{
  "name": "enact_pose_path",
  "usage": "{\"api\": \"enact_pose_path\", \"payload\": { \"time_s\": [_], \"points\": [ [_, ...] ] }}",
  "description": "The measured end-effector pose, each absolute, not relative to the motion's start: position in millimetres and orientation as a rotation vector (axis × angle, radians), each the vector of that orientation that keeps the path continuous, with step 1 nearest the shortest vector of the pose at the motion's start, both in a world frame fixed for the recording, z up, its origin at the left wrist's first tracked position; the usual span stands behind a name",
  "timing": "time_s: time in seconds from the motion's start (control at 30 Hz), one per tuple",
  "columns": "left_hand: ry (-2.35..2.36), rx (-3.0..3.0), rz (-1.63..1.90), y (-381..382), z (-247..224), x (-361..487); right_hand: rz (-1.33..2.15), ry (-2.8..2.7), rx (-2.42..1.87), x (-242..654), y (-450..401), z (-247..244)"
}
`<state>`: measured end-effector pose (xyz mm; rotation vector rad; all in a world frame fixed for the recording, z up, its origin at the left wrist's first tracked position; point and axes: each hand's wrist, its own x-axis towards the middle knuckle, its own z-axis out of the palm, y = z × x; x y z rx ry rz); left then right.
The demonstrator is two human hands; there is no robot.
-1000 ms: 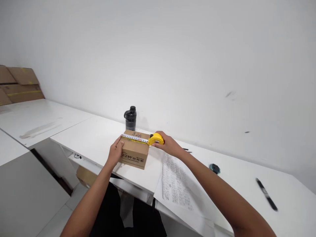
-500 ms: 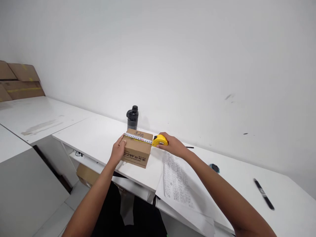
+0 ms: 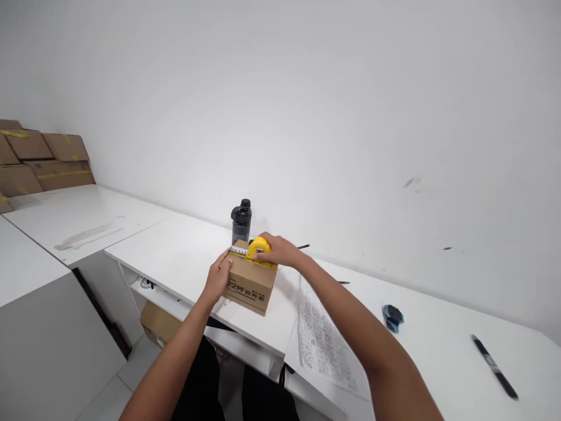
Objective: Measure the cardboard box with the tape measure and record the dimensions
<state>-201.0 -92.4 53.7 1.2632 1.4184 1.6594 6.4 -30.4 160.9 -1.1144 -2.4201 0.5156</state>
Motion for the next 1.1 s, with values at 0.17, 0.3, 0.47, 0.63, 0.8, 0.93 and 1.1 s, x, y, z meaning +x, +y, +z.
{"api": "enact_pose_path", "payload": {
  "time_s": [0.17,0.3,0.47,0.63,0.8,0.93,1.1],
  "points": [
    [1.421,1.236,1.660,-94.2,54.5,-203.8,0.368,-2.411,-1.015,-57.0,-36.0,150.5],
    [1.466,1.185,1.666,-96.9,55.8,-211.1,0.289,-2.412,-0.978,-73.3,-44.5,153.0],
    [1.497,1.259,1.654,-99.3,59.4,-204.3,0.283,-2.141,-0.939,-35.4,-66.6,145.0],
    [1.691,1.568,1.992,-119.1,66.7,-165.9,0.426,-1.795,-0.888,29.5,-99.6,103.8],
    [1.124,1.705,1.740,-154.7,63.5,-79.4,0.672,-1.656,-0.783,70.1,-132.6,62.6],
    [1.151,1.391,1.517,-133.5,63.7,-21.7,0.688,-1.863,-0.787,115.6,-121.5,55.2],
    [1.253,1.533,1.371,-61.3,57.2,6.0,0.226,-1.916,-1.544,180.3,-49.6,48.9]
  ]
}}
